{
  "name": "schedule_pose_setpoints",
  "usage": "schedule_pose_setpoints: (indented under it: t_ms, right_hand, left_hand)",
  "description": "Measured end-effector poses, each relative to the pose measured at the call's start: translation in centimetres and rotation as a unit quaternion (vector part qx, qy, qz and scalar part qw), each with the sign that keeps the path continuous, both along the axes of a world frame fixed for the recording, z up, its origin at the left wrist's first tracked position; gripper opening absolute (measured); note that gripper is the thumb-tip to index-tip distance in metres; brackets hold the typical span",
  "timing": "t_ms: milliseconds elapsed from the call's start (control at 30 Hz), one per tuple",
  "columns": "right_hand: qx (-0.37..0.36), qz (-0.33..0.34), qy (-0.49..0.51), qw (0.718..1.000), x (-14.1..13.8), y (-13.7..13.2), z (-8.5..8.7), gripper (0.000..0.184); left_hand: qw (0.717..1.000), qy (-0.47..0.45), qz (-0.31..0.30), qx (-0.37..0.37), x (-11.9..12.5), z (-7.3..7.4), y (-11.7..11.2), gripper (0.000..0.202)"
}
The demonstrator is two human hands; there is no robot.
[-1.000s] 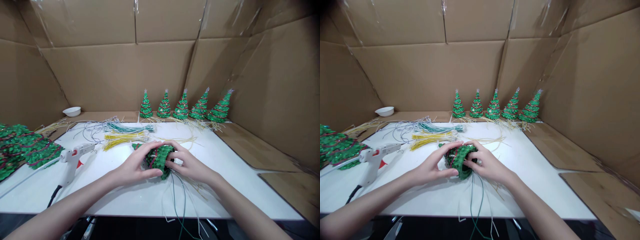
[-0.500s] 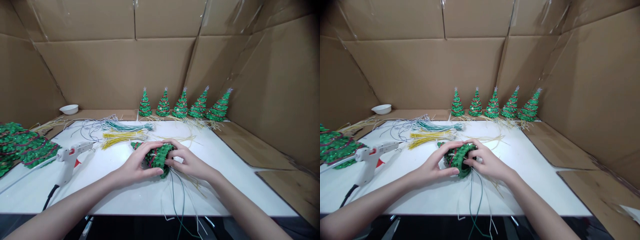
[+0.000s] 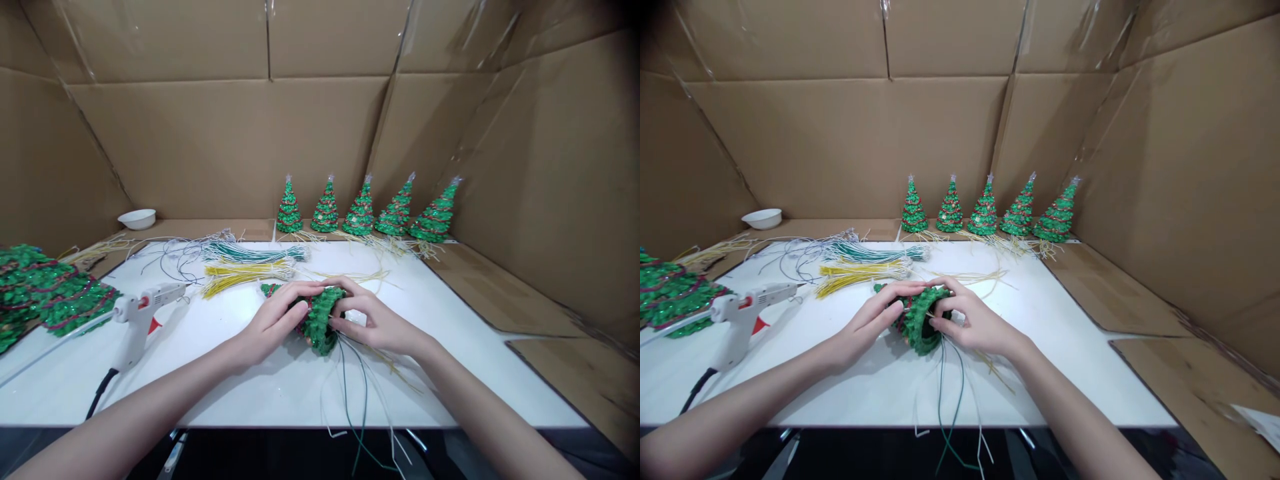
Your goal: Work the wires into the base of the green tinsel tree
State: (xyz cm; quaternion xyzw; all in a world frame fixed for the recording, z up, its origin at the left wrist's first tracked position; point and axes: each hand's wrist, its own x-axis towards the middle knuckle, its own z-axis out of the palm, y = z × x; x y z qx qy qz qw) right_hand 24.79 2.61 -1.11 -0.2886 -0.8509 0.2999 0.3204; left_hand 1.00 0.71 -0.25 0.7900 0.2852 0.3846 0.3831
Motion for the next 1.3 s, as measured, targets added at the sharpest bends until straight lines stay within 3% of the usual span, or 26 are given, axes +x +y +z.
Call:
schedule_pose_setpoints:
  t_ms: [733,1300]
  right_hand:
    - [-0.022,-0.004,0.019,1.0,0.0,0.2,-0.1,0.025]
    - [-0.04,0.034,0.026,0.998,0.1,0.4,0.2,0.023]
  left_hand:
    - [1.0,-0.015,0.019,0.006,0.8,-0.6,-0.1,0.033]
    - [0.999,-0.03,0.022,-0.015,1.1,-0.9,-0.1,0.033]
